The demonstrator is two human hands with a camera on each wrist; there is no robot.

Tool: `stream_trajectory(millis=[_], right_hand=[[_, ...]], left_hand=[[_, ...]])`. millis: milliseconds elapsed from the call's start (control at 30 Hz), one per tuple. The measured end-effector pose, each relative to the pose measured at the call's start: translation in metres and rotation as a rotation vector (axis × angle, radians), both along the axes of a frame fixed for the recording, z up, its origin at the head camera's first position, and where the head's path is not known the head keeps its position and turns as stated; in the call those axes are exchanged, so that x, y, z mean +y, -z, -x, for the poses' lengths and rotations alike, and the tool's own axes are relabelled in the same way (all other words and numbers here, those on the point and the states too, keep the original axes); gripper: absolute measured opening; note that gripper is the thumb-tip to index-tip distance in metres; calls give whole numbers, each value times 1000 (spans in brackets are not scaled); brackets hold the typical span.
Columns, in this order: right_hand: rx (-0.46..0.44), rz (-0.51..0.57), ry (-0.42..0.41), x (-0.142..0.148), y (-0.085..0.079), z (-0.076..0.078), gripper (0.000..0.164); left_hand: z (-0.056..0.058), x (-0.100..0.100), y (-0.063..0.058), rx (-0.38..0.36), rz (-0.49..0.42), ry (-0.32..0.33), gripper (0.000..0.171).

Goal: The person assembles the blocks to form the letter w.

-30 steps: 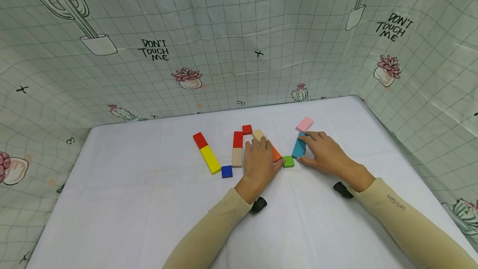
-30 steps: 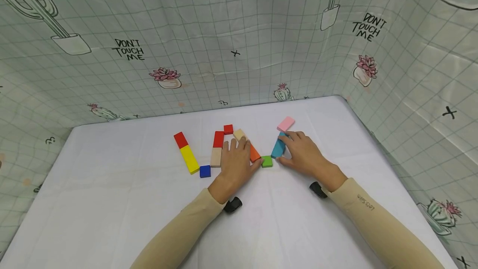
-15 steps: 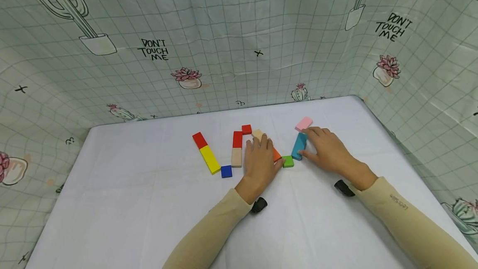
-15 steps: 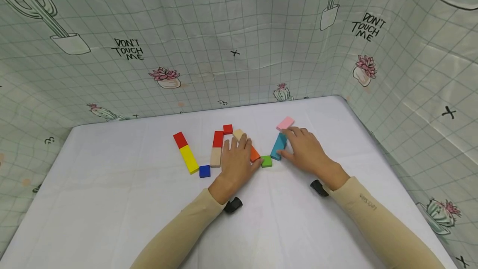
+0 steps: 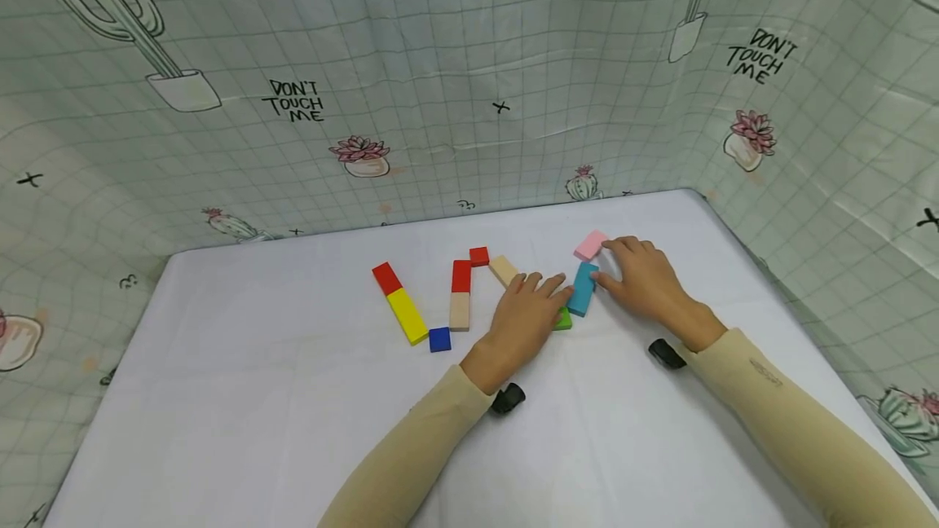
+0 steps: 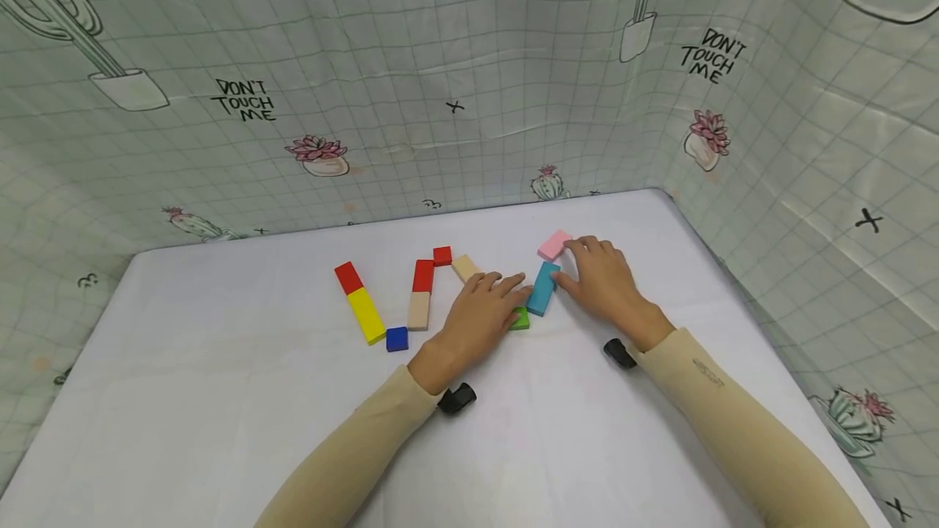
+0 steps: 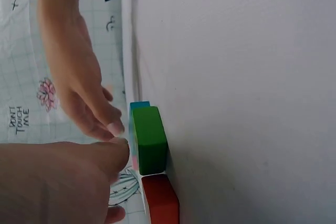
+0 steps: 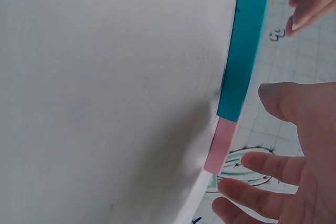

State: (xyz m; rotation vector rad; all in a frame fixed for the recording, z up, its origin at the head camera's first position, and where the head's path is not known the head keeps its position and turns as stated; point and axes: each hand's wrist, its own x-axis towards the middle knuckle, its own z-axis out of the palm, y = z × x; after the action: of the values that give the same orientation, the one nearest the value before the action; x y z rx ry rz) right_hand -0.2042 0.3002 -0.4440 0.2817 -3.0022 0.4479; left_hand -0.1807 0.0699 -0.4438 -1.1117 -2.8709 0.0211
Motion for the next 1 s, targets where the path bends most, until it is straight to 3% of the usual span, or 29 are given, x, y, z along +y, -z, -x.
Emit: stream_trajectory(millis=[500,1000], right_hand=[[-104,-33,80,-6,1,34,66],[-80,-15,91,-3,-1,48,66]], left_hand=[[0,0,3,-40,62,79,50],[0,1,5,-35,60,112,46]])
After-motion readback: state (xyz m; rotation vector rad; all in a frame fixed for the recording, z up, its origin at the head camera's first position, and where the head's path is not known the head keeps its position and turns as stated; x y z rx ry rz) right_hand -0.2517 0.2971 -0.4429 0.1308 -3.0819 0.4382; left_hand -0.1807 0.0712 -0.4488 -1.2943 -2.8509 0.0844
